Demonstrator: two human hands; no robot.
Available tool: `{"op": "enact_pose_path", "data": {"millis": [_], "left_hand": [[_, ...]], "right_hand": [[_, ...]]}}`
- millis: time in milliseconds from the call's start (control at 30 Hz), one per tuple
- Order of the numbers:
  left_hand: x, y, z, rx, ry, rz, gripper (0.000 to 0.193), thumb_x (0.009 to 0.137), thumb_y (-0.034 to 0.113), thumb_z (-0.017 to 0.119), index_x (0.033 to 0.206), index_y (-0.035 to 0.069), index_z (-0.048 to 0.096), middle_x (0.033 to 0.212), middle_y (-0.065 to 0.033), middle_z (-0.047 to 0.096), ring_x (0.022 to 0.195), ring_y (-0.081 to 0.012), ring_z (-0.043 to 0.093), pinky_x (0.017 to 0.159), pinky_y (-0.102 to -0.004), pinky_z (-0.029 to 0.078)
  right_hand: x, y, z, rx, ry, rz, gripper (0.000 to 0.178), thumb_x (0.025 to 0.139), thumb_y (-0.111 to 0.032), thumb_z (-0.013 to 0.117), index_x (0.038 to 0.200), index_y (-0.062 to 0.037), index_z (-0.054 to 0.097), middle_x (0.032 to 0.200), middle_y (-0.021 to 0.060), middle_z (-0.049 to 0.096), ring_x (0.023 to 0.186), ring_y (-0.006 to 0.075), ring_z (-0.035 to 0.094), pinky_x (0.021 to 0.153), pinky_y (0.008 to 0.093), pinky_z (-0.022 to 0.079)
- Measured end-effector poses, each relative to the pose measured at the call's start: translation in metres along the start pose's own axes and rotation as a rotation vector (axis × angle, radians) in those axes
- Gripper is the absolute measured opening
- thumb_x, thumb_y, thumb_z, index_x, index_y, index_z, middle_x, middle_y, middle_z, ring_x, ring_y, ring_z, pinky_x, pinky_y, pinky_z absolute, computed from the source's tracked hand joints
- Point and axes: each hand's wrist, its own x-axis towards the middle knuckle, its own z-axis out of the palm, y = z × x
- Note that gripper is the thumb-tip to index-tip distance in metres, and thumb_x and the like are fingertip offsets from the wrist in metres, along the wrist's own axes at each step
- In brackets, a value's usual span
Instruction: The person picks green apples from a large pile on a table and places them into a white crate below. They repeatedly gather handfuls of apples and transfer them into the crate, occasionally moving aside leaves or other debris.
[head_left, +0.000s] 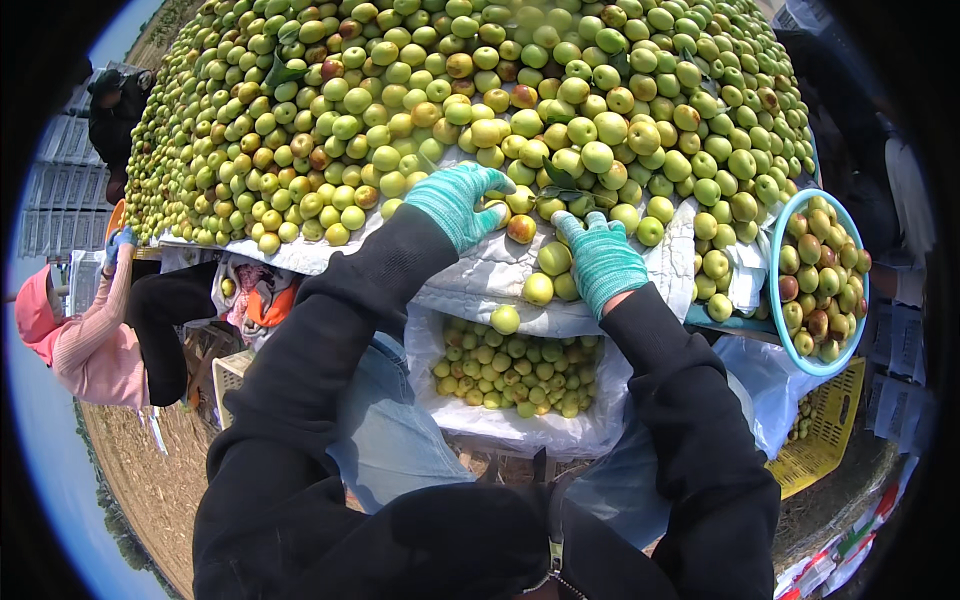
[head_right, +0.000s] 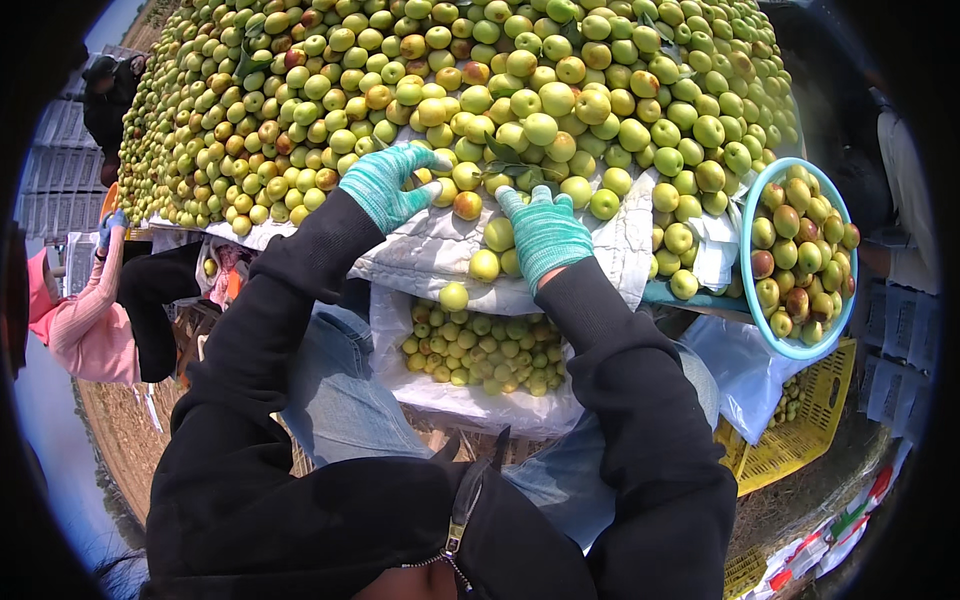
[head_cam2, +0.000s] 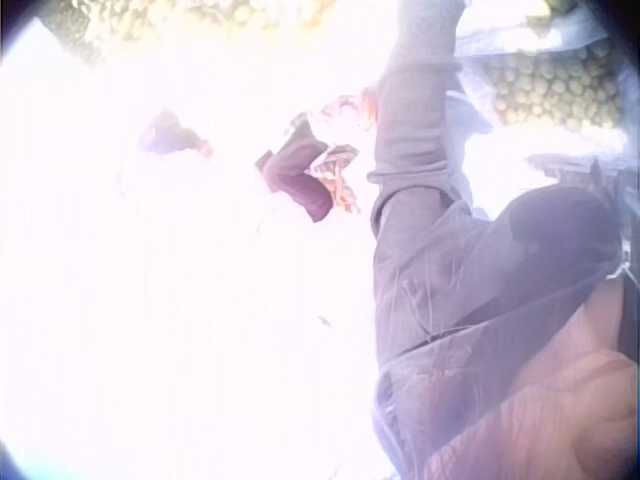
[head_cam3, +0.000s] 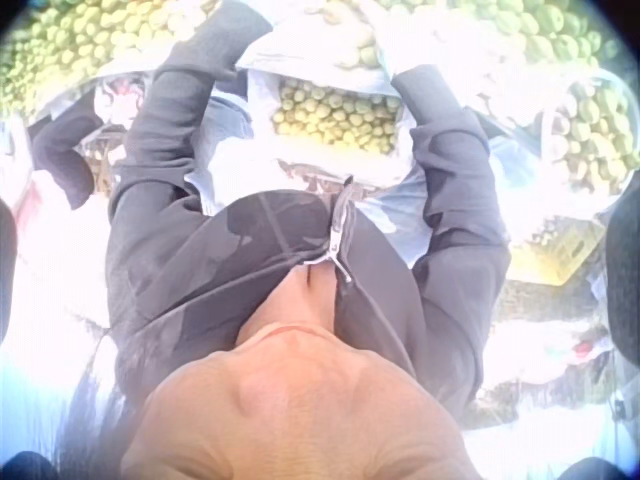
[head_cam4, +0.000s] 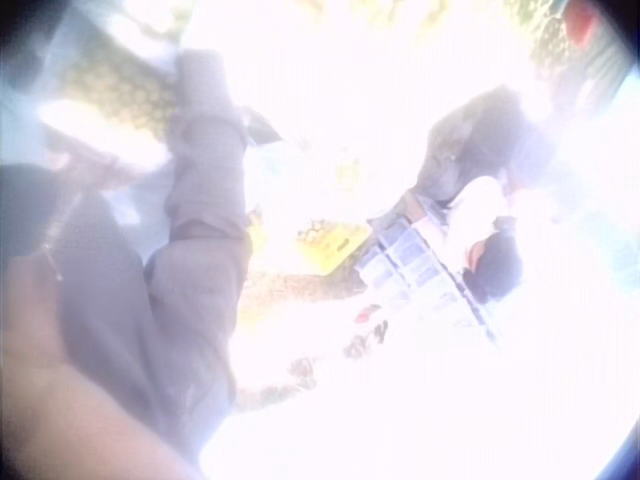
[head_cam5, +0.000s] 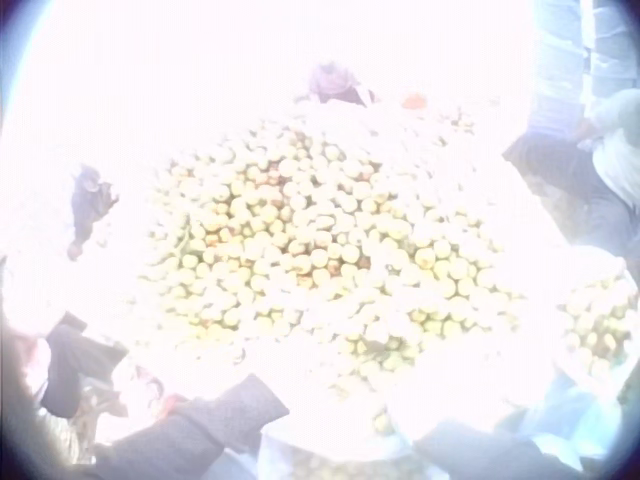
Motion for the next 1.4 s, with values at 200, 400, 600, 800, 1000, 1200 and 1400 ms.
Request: {"op": "enact_pose_path", "data": {"millis": [200,400,600,800,1000,1200,1400], "left_hand": [[-0.009,0.012,0.067,0.156,-0.146,-0.082,0.047,0.084,0.019,0.064,0.130,0.021,0.052,0.139,-0.0265,0.033,0.116,-0.0385,0.054,0.097,-0.0402,0.047],[-0.012,-0.008,0.064,0.045,-0.144,-0.088,0.047,0.074,0.026,0.074,0.117,0.016,0.058,0.118,-0.0228,0.048,0.103,-0.0377,0.056,0.096,-0.0422,0.046],[-0.058,-0.015,0.045,-1.693,-0.453,-0.417,0.053,0.089,0.044,0.059,0.125,0.007,0.048,0.115,-0.0161,0.058,0.088,-0.0293,0.064,0.052,-0.0330,0.057],[-0.100,-0.001,0.063,-2.382,-0.623,-0.636,0.058,0.092,0.046,0.055,0.133,0.006,0.044,0.134,-0.0227,0.047,0.124,-0.0423,0.047,0.092,-0.0597,0.048],[-0.124,-0.003,0.070,-2.295,-0.639,-0.568,0.051,0.095,0.042,0.052,0.128,0.003,0.049,0.135,-0.0220,0.047,0.124,-0.0412,0.047,0.098,-0.0557,0.045],[-0.131,0.001,0.070,-2.222,-0.561,-0.627,0.049,0.096,0.039,0.052,0.129,0.003,0.049,0.132,-0.0184,0.050,0.120,-0.0333,0.053,0.092,-0.0498,0.051],[-0.125,-0.002,0.068,-2.204,-0.630,-0.609,0.052,0.096,0.037,0.051,0.136,0.005,0.043,0.131,-0.0149,0.052,0.115,-0.0282,0.057,0.087,-0.0465,0.055]], "right_hand": [[-0.003,0.001,0.017,0.052,0.103,0.109,0.058,0.075,-0.010,0.069,0.127,-0.0233,0.048,0.118,0.0145,0.050,0.104,0.0400,0.052,0.086,0.0447,0.050],[-0.008,0.019,-0.006,0.471,0.092,0.038,0.048,0.075,-0.009,0.071,0.120,-0.0161,0.053,0.106,0.0106,0.058,0.096,0.0285,0.058,0.084,0.0382,0.050],[-0.039,0.031,-0.031,1.969,-0.415,0.165,0.055,0.090,-0.028,0.060,0.138,-0.0092,0.040,0.122,0.0142,0.055,0.104,0.0230,0.060,0.077,0.0354,0.056],[-0.071,0.018,-0.007,2.391,-0.831,0.412,0.060,0.094,-0.033,0.054,0.144,-0.0075,0.031,0.134,0.0190,0.048,0.113,0.0332,0.058,0.076,0.0463,0.060],[-0.090,0.009,0.000,1.532,-0.777,0.050,0.057,0.089,-0.029,0.062,0.136,-0.0040,0.042,0.131,0.0172,0.051,0.115,0.0269,0.056,0.090,0.0400,0.051],[-0.101,-0.023,0.015,0.825,0.012,-0.374,0.046,0.080,-0.010,0.073,0.121,-0.0042,0.054,0.111,0.0081,0.060,0.103,0.0190,0.059,0.087,0.0329,0.048],[-0.093,-0.044,0.014,0.721,0.061,-0.479,0.049,0.075,-0.015,0.079,0.117,-0.0048,0.055,0.105,0.0088,0.059,0.099,0.0219,0.059,0.085,0.0321,0.049]]}}
